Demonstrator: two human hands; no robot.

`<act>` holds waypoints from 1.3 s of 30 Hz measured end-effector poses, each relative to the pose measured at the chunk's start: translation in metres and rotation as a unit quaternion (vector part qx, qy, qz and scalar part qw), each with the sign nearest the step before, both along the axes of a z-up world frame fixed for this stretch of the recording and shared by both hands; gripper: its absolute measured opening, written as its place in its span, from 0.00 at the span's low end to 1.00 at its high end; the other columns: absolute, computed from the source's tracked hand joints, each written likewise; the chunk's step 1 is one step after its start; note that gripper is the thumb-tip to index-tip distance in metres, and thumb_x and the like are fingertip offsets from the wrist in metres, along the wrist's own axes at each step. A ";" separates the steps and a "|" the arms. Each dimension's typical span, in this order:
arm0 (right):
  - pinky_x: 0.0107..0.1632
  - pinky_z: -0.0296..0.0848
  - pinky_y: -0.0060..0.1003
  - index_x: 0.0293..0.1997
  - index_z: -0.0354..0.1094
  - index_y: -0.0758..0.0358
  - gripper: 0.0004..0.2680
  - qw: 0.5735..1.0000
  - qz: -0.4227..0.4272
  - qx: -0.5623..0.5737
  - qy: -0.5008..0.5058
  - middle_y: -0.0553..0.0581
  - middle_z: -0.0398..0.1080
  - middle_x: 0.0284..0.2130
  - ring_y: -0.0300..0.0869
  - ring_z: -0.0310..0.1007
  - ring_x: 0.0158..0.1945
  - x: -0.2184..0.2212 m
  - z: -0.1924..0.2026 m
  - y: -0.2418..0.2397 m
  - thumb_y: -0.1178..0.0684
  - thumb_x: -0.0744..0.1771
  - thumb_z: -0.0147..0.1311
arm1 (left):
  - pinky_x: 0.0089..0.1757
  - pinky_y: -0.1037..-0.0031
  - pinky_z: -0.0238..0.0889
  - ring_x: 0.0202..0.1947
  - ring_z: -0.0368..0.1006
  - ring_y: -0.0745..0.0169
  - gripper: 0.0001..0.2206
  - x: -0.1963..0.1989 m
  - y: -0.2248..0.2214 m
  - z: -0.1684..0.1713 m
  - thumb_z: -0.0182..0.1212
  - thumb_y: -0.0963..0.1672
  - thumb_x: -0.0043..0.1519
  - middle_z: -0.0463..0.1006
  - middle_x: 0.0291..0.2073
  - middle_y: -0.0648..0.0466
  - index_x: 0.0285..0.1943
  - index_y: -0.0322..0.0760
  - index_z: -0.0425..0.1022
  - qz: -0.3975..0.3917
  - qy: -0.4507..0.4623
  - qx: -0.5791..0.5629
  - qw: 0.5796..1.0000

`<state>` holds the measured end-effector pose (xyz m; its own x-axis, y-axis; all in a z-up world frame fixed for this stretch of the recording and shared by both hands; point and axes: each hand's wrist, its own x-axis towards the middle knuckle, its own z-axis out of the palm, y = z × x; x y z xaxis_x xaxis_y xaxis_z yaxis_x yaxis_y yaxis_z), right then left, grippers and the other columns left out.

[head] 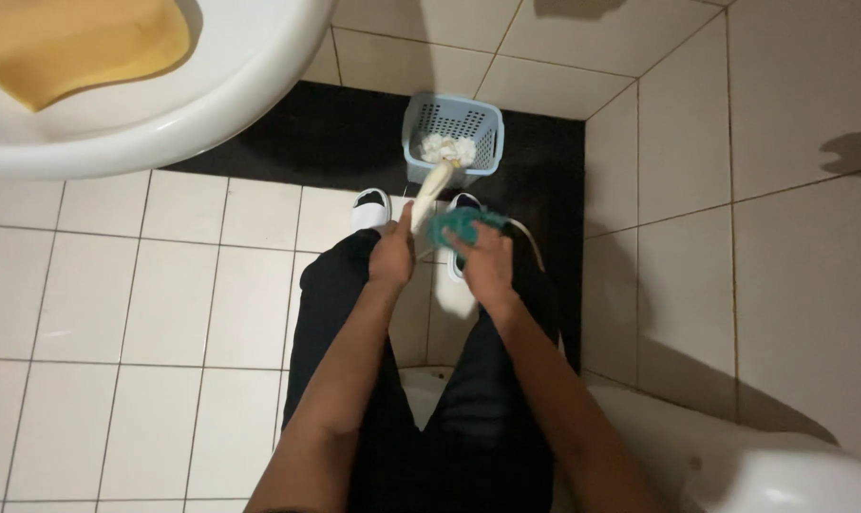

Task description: Cleaning the sink, toilet paper holder, and bidet sprayer in a bathroom.

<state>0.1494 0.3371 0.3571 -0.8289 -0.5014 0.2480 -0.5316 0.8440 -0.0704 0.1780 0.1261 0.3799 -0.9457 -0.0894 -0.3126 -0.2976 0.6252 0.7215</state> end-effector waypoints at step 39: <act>0.54 0.62 0.52 0.72 0.58 0.26 0.33 0.989 -0.038 -0.139 0.036 0.59 0.63 0.60 0.56 0.65 0.61 -0.003 0.015 0.003 0.60 0.60 0.58 | 0.53 0.45 0.69 0.57 0.73 0.30 0.24 0.014 0.005 0.064 0.46 0.43 0.73 0.76 0.54 0.33 0.79 0.44 0.52 -0.004 0.001 0.002 1.000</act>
